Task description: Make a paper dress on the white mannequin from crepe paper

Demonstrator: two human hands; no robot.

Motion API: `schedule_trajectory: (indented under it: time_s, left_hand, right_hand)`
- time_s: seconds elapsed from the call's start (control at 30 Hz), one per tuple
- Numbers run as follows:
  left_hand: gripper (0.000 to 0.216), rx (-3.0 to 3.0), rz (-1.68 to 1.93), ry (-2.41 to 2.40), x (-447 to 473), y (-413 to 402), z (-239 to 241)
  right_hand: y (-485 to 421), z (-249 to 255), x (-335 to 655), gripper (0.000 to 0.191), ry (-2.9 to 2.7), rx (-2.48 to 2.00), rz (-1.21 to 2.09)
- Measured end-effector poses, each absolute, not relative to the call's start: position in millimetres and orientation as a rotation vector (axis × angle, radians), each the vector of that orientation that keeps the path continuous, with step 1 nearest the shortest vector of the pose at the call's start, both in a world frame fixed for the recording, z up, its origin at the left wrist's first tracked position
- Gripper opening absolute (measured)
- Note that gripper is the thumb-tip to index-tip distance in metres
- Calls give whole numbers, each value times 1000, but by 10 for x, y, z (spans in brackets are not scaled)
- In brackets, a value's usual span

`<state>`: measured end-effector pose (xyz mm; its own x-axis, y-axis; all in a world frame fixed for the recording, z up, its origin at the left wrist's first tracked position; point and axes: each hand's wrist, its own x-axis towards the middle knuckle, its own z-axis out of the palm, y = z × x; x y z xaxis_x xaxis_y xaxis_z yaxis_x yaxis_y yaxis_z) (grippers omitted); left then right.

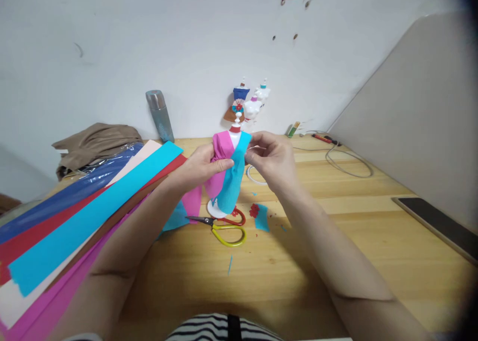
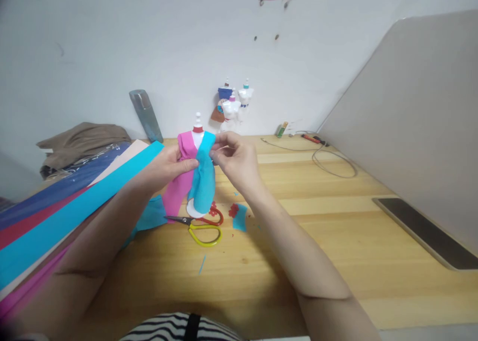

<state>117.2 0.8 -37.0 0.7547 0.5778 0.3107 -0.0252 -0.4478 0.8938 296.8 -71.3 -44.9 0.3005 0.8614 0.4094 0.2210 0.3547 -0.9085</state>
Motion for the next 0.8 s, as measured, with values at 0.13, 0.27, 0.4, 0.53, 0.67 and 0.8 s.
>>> schedule_trajectory:
  time_s: [0.13, 0.27, 0.4, 0.53, 0.67, 0.8]
  left_hand:
    - [45, 1920, 734, 383, 1176, 3, -378]
    - [41, 1926, 725, 426, 1165, -25, -348]
    - [39, 1899, 710, 454, 1160, -28, -333]
    - [43, 1879, 742, 449, 1170, 21, -370]
    - [47, 1830, 750, 398, 1179, 76, -423]
    - [47, 1785, 734, 398, 1172, 99, -439]
  right_hand:
    - [-705, -468, 2974, 20, -1229, -1147, 535]
    - [-679, -497, 2991, 19, -1260, -1140, 460]
    - [-708, -452, 3004, 18, -1244, -1118, 513]
    - [-793, -350, 3037, 23, -1318, -1163, 637]
    - [-826, -323, 3066, 31, -1443, -1220, 630]
    - [-804, -362, 3074, 25, -1453, -1297, 533]
